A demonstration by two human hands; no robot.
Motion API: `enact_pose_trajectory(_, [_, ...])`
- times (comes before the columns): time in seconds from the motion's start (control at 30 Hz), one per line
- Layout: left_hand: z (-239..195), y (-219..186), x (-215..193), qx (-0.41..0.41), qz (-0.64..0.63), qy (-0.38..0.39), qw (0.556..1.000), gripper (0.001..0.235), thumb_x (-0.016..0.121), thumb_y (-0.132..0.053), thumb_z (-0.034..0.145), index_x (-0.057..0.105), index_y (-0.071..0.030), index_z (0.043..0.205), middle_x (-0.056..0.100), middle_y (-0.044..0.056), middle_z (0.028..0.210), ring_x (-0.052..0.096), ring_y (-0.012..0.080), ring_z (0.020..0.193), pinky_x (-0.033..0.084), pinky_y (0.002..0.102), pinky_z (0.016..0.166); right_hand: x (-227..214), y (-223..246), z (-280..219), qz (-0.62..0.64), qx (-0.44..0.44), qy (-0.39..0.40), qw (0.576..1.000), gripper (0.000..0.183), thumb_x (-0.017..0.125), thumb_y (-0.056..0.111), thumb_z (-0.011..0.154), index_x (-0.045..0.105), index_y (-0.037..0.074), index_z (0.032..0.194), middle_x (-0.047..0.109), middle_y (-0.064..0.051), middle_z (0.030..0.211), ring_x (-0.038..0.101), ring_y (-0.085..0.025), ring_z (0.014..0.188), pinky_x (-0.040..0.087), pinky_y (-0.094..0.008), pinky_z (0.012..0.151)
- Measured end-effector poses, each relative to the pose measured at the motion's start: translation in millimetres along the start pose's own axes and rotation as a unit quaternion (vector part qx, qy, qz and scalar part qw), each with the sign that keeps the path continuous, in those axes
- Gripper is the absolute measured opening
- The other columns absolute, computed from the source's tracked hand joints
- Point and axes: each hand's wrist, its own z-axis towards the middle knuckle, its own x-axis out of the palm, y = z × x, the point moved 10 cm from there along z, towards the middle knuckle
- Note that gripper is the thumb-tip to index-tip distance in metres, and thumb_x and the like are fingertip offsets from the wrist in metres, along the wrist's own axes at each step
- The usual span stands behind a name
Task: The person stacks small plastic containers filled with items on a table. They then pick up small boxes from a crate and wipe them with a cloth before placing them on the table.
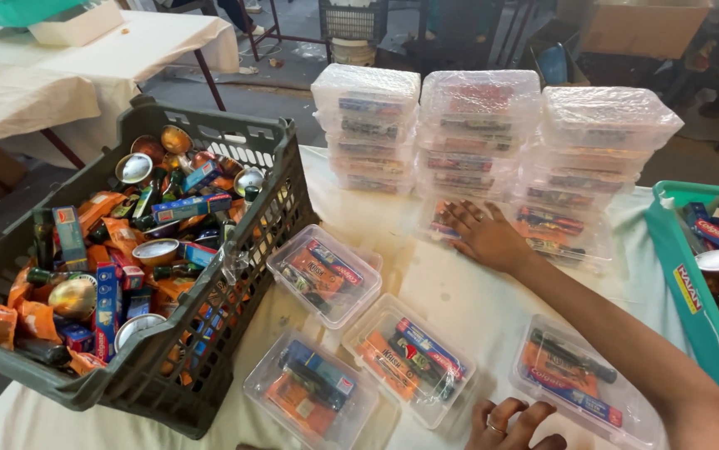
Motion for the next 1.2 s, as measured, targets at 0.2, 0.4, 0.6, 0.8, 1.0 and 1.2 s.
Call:
enact_pose_trajectory(0.2, [-1, 0, 5, 0.024, 0.059, -0.057, 0.996, 0.006, 0.073, -0.033, 0.1, 0.067, -0.032, 0.101, 0.064, -0.004, 0.141, 0.055, 0.0198, 0.118, 0.044, 0.041, 0.088, -30, 110, 11, 0.083, 0.023, 0.034, 0.996, 0.07, 0.047, 0.062, 0.096, 0.039, 0.02, 0.152, 0.035, -0.014, 0.159, 0.032, -0.043, 0.143, 0.03, -0.06, 0.111])
enact_pose_trajectory(0.4, [-8, 7, 13, 0.02, 0.057, -0.049, 0.997, 0.006, 0.072, -0.031, 0.102, 0.07, -0.031, 0.108, 0.065, -0.001, 0.139, 0.054, 0.0211, 0.116, 0.042, 0.042, 0.082, -99, 230, 32, 0.201, -0.016, -0.013, 0.979, 0.078, 0.061, 0.068, 0.088, 0.042, 0.023, 0.149, 0.031, -0.02, 0.156, 0.026, -0.059, 0.138, 0.033, -0.069, 0.102])
enact_pose_trajectory(0.6, [-16, 8, 22, -0.022, -0.002, -0.018, 1.0, 0.01, 0.07, -0.032, 0.099, 0.069, -0.028, 0.109, 0.07, -0.004, 0.137, 0.057, 0.0209, 0.115, 0.044, 0.044, 0.088, -72, 142, 81, 0.219, 0.033, -0.007, 0.975, 0.087, 0.07, 0.06, 0.075, 0.04, 0.033, 0.151, 0.024, -0.013, 0.165, 0.028, -0.05, 0.142, 0.036, -0.069, 0.103])
enact_pose_trajectory(0.8, [-33, 22, 53, -0.051, -0.004, -0.037, 0.998, 0.014, 0.074, -0.029, 0.102, 0.072, -0.025, 0.115, 0.072, -0.007, 0.134, 0.06, 0.0196, 0.113, 0.043, 0.042, 0.085, 17, 70, 113, 0.192, -0.033, 0.068, 0.979, 0.057, 0.056, 0.045, 0.094, 0.049, 0.034, 0.149, 0.046, -0.001, 0.157, 0.041, -0.029, 0.144, 0.039, -0.065, 0.105])
enact_pose_trajectory(1.0, [-25, 17, 35, -0.043, -0.026, -0.022, 0.998, 0.007, 0.076, -0.031, 0.108, 0.073, -0.028, 0.113, 0.072, -0.005, 0.136, 0.061, 0.0197, 0.116, 0.043, 0.043, 0.086, 9, 69, 111, 0.178, -0.017, 0.076, 0.981, 0.055, 0.053, 0.04, 0.094, 0.049, 0.033, 0.148, 0.048, 0.003, 0.156, 0.045, -0.027, 0.14, 0.041, -0.06, 0.106])
enact_pose_trajectory(1.2, [-19, 12, 28, -0.022, -0.025, -0.026, 0.999, 0.01, 0.078, -0.032, 0.11, 0.073, -0.026, 0.115, 0.073, -0.002, 0.136, 0.061, 0.0226, 0.116, 0.043, 0.043, 0.085, -1, 74, 107, 0.169, -0.084, 0.049, 0.981, 0.054, 0.054, 0.034, 0.095, 0.05, 0.027, 0.148, 0.05, 0.001, 0.153, 0.047, -0.029, 0.134, 0.042, -0.059, 0.101])
